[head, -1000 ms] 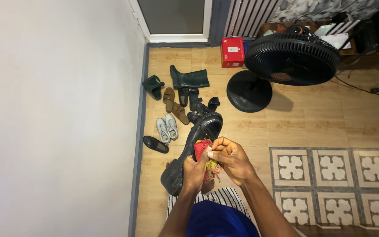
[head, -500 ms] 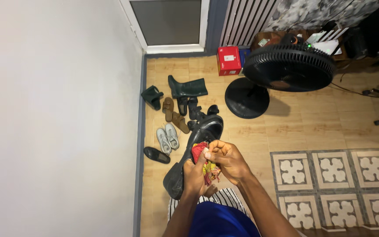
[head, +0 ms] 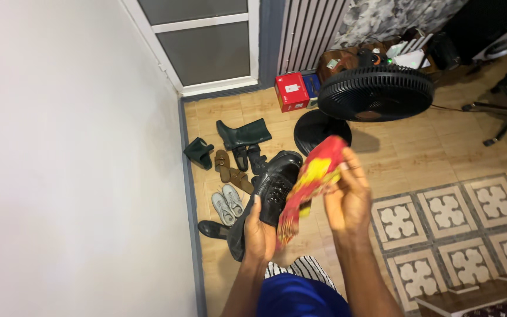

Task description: The person wipes a black shoe with a colorful cloth, rotating the shoe to clean different areas including the sole and upper. The person continues wiping the shoe repeatedly for the duration of the clip.

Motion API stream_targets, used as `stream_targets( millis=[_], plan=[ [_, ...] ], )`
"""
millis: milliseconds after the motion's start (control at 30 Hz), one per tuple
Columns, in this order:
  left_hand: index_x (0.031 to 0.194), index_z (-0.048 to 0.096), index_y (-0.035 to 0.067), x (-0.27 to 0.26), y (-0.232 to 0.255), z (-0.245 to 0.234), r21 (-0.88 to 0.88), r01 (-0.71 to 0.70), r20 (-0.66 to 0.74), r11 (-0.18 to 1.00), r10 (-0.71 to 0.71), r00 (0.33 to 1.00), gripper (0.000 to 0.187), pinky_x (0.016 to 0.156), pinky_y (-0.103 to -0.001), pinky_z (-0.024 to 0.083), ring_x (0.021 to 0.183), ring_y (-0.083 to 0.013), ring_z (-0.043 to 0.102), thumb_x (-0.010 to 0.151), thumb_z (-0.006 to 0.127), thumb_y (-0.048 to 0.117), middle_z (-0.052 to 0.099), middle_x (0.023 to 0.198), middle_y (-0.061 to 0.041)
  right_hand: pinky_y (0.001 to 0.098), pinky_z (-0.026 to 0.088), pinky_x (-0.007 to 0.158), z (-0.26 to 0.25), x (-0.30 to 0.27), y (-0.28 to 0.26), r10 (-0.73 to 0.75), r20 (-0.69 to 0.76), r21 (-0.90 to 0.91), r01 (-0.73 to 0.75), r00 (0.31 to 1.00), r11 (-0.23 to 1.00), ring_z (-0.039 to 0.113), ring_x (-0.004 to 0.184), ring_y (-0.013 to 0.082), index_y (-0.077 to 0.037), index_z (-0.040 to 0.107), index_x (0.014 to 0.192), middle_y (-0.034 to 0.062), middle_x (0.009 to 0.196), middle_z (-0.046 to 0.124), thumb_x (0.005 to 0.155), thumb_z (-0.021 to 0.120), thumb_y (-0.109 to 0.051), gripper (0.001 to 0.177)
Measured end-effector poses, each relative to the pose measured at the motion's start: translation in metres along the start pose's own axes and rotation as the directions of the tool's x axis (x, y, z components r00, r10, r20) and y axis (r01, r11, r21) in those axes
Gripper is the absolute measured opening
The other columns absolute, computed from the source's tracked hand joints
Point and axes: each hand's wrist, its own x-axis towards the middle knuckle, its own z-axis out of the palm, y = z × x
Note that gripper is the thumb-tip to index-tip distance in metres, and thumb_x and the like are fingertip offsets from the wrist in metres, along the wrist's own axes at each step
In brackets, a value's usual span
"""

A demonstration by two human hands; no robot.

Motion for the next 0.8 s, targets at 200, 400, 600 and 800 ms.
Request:
stream_targets(
  millis=[200, 400, 600, 800],
  plan=[
    [0.151, 0.044, 0.005, 0.012, 0.009, -0.025, -0.159, 0.160, 0.095, 0.974, -0.146, 0.985, 0.060, 0.112, -0.043, 0.035, 0.136, -0.0253, 0.048, 0.107, 0.033, 0.044, 0.053, 0.149, -0.010, 0.0474, 0.023, 0.126, 0.029, -0.059, 0.069, -0.136, 0.544, -0.787, 0.560, 0.828, 0.258, 0.034, 0.155, 0.0397, 0.007, 0.046, 0.149, 0.0278, 0.159, 0.044, 0.107, 0.048, -0.018, 0.049],
    [0.152, 0.041, 0.003, 0.018, 0.020, -0.041, -0.007, 0.174, 0.159, 0.985, -0.171, 0.972, 0.072, 0.121, -0.039, 0.032, 0.143, -0.0237, 0.047, 0.103, 0.023, 0.053, 0.052, 0.153, -0.012, 0.0476, 0.018, 0.126, 0.032, -0.074, 0.085, 0.033, 0.544, -0.752, 0.470, 0.839, 0.462, 0.020, 0.158, 0.0439, 0.010, 0.036, 0.154, 0.0342, 0.166, 0.027, 0.109, 0.042, -0.026, 0.058],
    [0.155, 0.036, 0.000, 0.021, 0.029, -0.030, -0.057, 0.193, 0.256, 0.980, -0.172, 0.951, 0.073, 0.120, -0.046, 0.033, 0.142, -0.0315, 0.044, 0.107, 0.024, 0.053, 0.048, 0.153, -0.019, 0.0493, 0.010, 0.126, 0.047, -0.079, 0.066, 0.121, 0.547, -0.815, 0.494, 0.828, 0.305, 0.018, 0.158, 0.0456, 0.008, 0.039, 0.155, 0.0332, 0.165, 0.028, 0.107, 0.034, -0.029, 0.060],
    [0.153, 0.038, -0.002, 0.023, 0.017, -0.030, 0.039, 0.246, 0.318, 0.969, -0.245, 0.916, 0.086, 0.119, -0.039, 0.038, 0.141, -0.0237, 0.051, 0.100, 0.019, 0.063, 0.053, 0.153, -0.013, 0.0516, 0.011, 0.127, 0.038, -0.062, 0.061, -0.001, 0.511, -0.828, 0.492, 0.860, 0.269, 0.018, 0.158, 0.0472, 0.008, 0.038, 0.154, 0.0328, 0.165, 0.029, 0.107, 0.035, -0.027, 0.059]
  ],
)
